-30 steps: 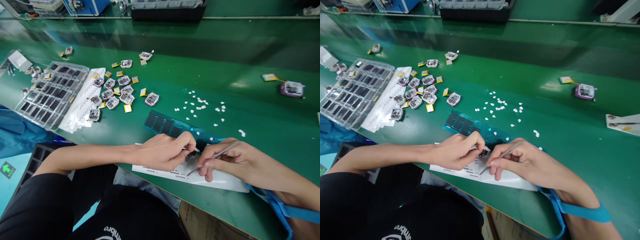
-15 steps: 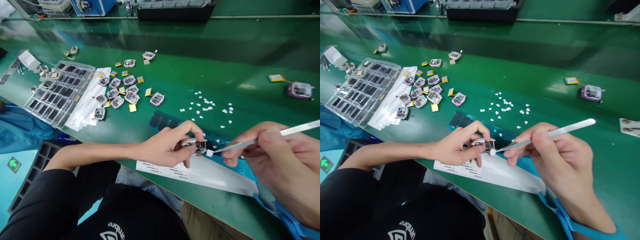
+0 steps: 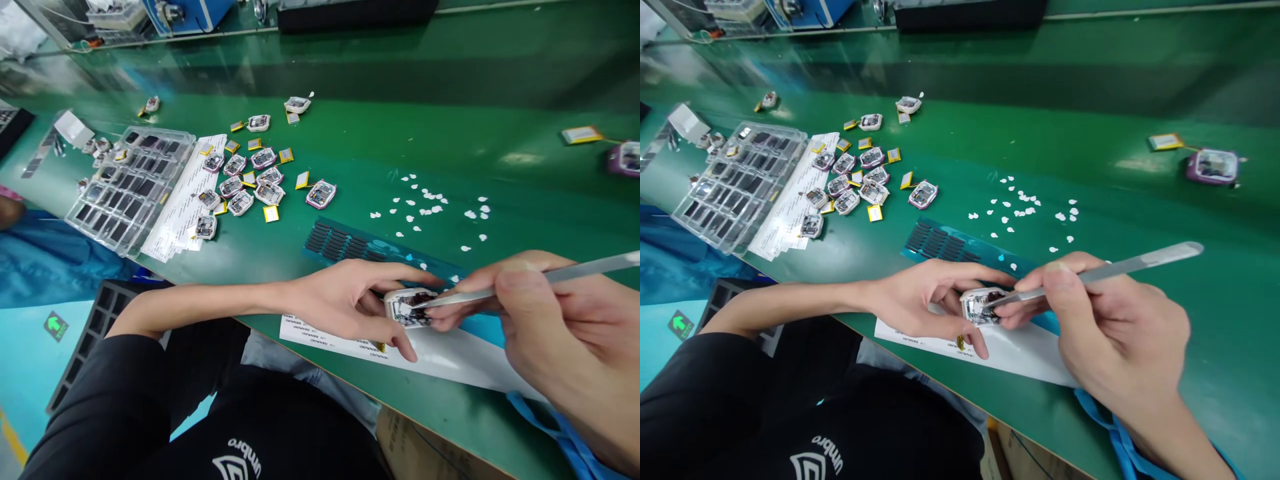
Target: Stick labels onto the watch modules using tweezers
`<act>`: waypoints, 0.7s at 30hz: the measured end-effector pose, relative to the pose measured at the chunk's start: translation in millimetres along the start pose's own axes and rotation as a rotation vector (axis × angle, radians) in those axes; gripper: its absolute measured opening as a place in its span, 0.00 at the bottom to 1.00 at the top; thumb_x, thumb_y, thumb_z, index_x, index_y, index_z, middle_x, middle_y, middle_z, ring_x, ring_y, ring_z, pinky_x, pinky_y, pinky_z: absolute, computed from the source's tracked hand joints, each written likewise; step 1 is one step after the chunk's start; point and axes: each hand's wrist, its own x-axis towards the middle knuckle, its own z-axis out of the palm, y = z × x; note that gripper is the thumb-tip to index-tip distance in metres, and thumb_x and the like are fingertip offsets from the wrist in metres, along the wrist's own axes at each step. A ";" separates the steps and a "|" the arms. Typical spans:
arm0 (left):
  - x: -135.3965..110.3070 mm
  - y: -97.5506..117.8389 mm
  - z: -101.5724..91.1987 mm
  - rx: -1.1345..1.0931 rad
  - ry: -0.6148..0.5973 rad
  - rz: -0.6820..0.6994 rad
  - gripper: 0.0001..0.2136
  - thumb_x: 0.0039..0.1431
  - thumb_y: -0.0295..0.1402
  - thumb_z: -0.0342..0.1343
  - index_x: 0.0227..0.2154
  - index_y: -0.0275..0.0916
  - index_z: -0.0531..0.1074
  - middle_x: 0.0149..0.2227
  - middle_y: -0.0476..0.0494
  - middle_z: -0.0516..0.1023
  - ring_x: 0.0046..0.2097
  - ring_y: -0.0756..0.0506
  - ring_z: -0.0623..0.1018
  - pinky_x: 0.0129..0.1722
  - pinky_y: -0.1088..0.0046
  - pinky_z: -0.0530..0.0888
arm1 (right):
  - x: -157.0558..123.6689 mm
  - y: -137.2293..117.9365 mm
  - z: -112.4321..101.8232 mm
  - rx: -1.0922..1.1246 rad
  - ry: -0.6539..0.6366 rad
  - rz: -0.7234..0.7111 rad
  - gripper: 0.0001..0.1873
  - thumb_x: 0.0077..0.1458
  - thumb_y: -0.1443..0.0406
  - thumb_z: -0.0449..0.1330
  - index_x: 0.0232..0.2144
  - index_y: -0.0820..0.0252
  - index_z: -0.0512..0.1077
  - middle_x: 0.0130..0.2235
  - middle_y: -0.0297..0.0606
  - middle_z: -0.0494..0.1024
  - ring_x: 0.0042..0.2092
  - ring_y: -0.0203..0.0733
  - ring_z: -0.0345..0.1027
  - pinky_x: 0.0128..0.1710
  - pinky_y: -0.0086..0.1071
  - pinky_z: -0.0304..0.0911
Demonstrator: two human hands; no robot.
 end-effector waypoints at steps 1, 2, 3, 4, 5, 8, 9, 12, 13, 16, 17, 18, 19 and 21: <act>-0.4 0.9 0.4 -0.004 0.002 -0.003 0.33 0.62 0.27 0.60 0.70 0.36 0.61 0.38 0.42 0.84 0.41 0.41 0.89 0.39 0.69 0.83 | -0.9 -0.5 0.8 0.005 0.011 0.014 0.27 0.73 0.53 0.53 0.22 0.41 0.79 0.27 0.36 0.81 0.34 0.42 0.78 0.36 0.41 0.76; -0.9 2.2 0.8 -0.007 0.003 -0.008 0.32 0.63 0.27 0.60 0.70 0.36 0.62 0.38 0.42 0.84 0.42 0.41 0.89 0.40 0.69 0.83 | -2.0 -1.6 1.6 0.022 0.022 0.028 0.27 0.73 0.54 0.54 0.22 0.41 0.79 0.27 0.36 0.80 0.33 0.41 0.77 0.35 0.40 0.76; -1.4 3.9 1.1 -0.009 0.001 -0.015 0.31 0.63 0.27 0.61 0.69 0.36 0.63 0.38 0.42 0.84 0.42 0.41 0.89 0.40 0.69 0.83 | -3.0 -3.2 2.5 0.044 0.028 0.044 0.26 0.73 0.54 0.55 0.22 0.41 0.79 0.27 0.35 0.80 0.33 0.40 0.77 0.34 0.39 0.75; -2.0 5.7 1.5 -0.007 -0.002 -0.022 0.30 0.63 0.27 0.61 0.68 0.36 0.64 0.37 0.42 0.84 0.43 0.41 0.89 0.41 0.69 0.84 | -3.9 -5.2 3.4 0.063 0.035 0.060 0.25 0.72 0.54 0.56 0.22 0.41 0.79 0.27 0.34 0.80 0.32 0.40 0.77 0.34 0.38 0.75; -2.5 7.6 1.8 -0.001 -0.009 -0.030 0.30 0.63 0.27 0.60 0.68 0.36 0.65 0.37 0.42 0.84 0.43 0.41 0.89 0.41 0.68 0.84 | -4.5 -7.3 4.2 0.078 0.044 0.075 0.24 0.72 0.55 0.56 0.22 0.42 0.78 0.27 0.34 0.80 0.32 0.39 0.76 0.34 0.38 0.75; -4.1 11.6 2.7 0.039 -0.031 -0.055 0.31 0.63 0.24 0.58 0.69 0.35 0.64 0.37 0.43 0.84 0.44 0.41 0.88 0.43 0.68 0.85 | -4.0 -10.4 6.0 0.102 0.053 0.103 0.25 0.72 0.53 0.56 0.22 0.45 0.78 0.28 0.35 0.80 0.30 0.39 0.76 0.31 0.38 0.74; -4.5 12.1 2.9 0.056 -0.037 -0.060 0.31 0.63 0.23 0.57 0.70 0.36 0.64 0.38 0.43 0.84 0.44 0.42 0.88 0.43 0.69 0.85 | -3.1 -9.6 6.4 0.097 0.044 0.104 0.26 0.72 0.52 0.56 0.22 0.45 0.78 0.28 0.35 0.80 0.30 0.40 0.76 0.31 0.39 0.75; -5.7 11.2 3.3 0.089 -0.049 -0.049 0.30 0.64 0.24 0.55 0.69 0.40 0.65 0.39 0.44 0.84 0.44 0.43 0.89 0.40 0.70 0.86 | -0.2 -3.7 7.5 0.070 -0.008 0.072 0.29 0.71 0.47 0.55 0.20 0.44 0.78 0.25 0.36 0.79 0.28 0.40 0.75 0.30 0.39 0.74; -6.1 10.8 3.4 0.096 -0.053 -0.044 0.29 0.65 0.24 0.55 0.69 0.41 0.65 0.39 0.44 0.84 0.43 0.43 0.89 0.40 0.70 0.86 | 0.3 -1.9 7.7 0.066 -0.023 0.066 0.29 0.71 0.45 0.55 0.20 0.44 0.78 0.24 0.36 0.79 0.27 0.40 0.74 0.29 0.38 0.73; -7.2 11.1 3.7 0.116 -0.052 -0.045 0.27 0.65 0.24 0.55 0.67 0.40 0.66 0.39 0.44 0.84 0.43 0.43 0.88 0.39 0.70 0.85 | -0.5 -1.0 7.7 0.079 -0.020 0.075 0.29 0.70 0.44 0.56 0.20 0.45 0.78 0.24 0.34 0.79 0.26 0.39 0.74 0.28 0.36 0.72; -7.4 11.7 3.8 0.118 -0.051 -0.049 0.27 0.65 0.24 0.54 0.67 0.39 0.66 0.39 0.44 0.84 0.42 0.43 0.88 0.39 0.70 0.85 | -1.3 -1.9 7.3 0.080 -0.015 0.080 0.29 0.70 0.45 0.56 0.20 0.45 0.78 0.24 0.35 0.79 0.27 0.39 0.74 0.30 0.36 0.73; -7.6 12.3 3.9 0.119 -0.051 -0.053 0.27 0.65 0.24 0.54 0.66 0.39 0.66 0.39 0.44 0.84 0.42 0.44 0.88 0.39 0.70 0.85 | -2.1 -3.0 6.8 0.082 -0.013 0.083 0.29 0.70 0.45 0.56 0.20 0.45 0.78 0.24 0.35 0.79 0.27 0.39 0.74 0.31 0.36 0.73; -7.6 12.9 4.0 0.117 -0.050 -0.056 0.26 0.65 0.24 0.54 0.66 0.39 0.66 0.39 0.44 0.84 0.42 0.44 0.88 0.39 0.70 0.85 | -2.7 -3.9 6.2 0.088 -0.013 0.081 0.29 0.70 0.45 0.56 0.20 0.46 0.78 0.25 0.35 0.79 0.27 0.39 0.74 0.31 0.36 0.72; -7.6 13.8 4.4 0.113 -0.054 -0.062 0.26 0.65 0.24 0.54 0.65 0.39 0.66 0.38 0.45 0.84 0.42 0.44 0.88 0.40 0.70 0.85 | -3.4 -4.3 4.9 0.095 -0.026 0.077 0.29 0.71 0.45 0.55 0.20 0.46 0.78 0.24 0.35 0.79 0.28 0.38 0.74 0.31 0.35 0.72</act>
